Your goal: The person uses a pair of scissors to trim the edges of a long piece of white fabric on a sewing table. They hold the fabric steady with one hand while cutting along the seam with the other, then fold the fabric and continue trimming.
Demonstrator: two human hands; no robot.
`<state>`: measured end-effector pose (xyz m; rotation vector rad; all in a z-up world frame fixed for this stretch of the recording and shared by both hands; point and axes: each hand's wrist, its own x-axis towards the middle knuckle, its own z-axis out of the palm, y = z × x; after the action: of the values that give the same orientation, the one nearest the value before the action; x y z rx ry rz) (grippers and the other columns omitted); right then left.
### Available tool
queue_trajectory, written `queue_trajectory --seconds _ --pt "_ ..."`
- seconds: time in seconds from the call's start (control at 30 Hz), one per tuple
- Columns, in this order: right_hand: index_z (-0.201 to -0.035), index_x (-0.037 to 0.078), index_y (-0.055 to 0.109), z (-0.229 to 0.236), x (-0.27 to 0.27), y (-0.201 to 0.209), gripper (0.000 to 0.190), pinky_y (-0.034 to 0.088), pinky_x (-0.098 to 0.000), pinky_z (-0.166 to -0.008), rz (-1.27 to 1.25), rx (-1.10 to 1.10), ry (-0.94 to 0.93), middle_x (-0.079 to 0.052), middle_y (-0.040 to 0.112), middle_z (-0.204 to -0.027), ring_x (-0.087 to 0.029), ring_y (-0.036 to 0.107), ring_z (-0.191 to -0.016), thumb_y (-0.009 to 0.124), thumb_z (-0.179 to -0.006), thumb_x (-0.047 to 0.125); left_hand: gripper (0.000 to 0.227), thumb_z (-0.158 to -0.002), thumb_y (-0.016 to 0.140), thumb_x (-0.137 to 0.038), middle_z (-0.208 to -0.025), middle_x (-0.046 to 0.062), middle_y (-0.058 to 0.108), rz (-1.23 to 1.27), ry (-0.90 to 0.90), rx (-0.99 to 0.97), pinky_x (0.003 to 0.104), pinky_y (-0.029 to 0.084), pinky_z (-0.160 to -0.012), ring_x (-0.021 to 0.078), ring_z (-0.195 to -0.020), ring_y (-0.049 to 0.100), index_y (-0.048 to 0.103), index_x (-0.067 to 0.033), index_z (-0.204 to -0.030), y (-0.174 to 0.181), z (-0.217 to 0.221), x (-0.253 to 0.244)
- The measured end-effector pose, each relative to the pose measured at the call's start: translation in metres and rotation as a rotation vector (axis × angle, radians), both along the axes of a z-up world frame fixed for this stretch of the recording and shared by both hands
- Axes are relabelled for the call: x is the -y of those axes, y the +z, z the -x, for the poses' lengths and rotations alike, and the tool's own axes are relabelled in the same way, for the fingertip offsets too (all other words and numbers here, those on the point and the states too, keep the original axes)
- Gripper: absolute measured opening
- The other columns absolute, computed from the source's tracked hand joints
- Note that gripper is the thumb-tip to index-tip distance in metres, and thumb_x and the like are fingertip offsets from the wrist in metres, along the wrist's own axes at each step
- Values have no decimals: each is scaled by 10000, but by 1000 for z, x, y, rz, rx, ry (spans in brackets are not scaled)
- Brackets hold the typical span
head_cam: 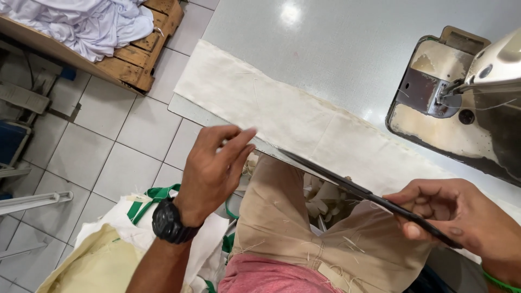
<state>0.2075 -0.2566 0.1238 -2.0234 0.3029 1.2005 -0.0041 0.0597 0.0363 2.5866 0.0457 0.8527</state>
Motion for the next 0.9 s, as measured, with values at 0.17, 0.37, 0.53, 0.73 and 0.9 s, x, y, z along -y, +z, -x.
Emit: queue_trajectory --seconds 0.17,0.37,0.53,0.73,0.9 --pt "-1209 -220 959 -1 12 -15 449 442 -448 -686 -39 45 51 -403 852 -881 -396 664 -791 914 -763 -240 260 -1093 769 -141 -1220 168 634 -102 -70 -186 494 547 -902 373 -1085 597 644 -110 -1319 -2 -29 -12" --pt "-1221 -256 918 5 6 -7 435 576 -480 -896 -36 21 -15 -418 844 -961 -442 734 -913 861 -791 -283 89 -1073 724 -47 -1195 182 670 175 6 -36 461 541 -1009 332 -1141 635 680 13 -1122 6 -21 -13" --pt "-1246 -254 934 2 18 -22 486 525 -508 -788 -74 -22 22 -452 827 -898 -471 717 -847 886 -762 -254 39 -1046 711 21 -1104 193 718 270 181 29 378 609 -860 300 -1049 699 677 31 -1029 23 19 -6" --pt "-1225 -220 933 6 6 -26 480 566 -484 -815 -109 5 73 -422 890 -928 -441 769 -869 892 -747 -214 46 -1062 704 -39 -1126 161 742 261 214 -79 384 616 -863 278 -1055 718 709 7 -1063 11 34 -2" --pt "-1198 -192 934 8 7 -25 459 413 -404 -621 -226 76 134 -327 815 -822 -338 646 -719 928 -744 -126 430 -998 816 -143 -918 87 720 258 115 -64 399 543 -837 247 -909 682 538 -86 -676 16 26 0"
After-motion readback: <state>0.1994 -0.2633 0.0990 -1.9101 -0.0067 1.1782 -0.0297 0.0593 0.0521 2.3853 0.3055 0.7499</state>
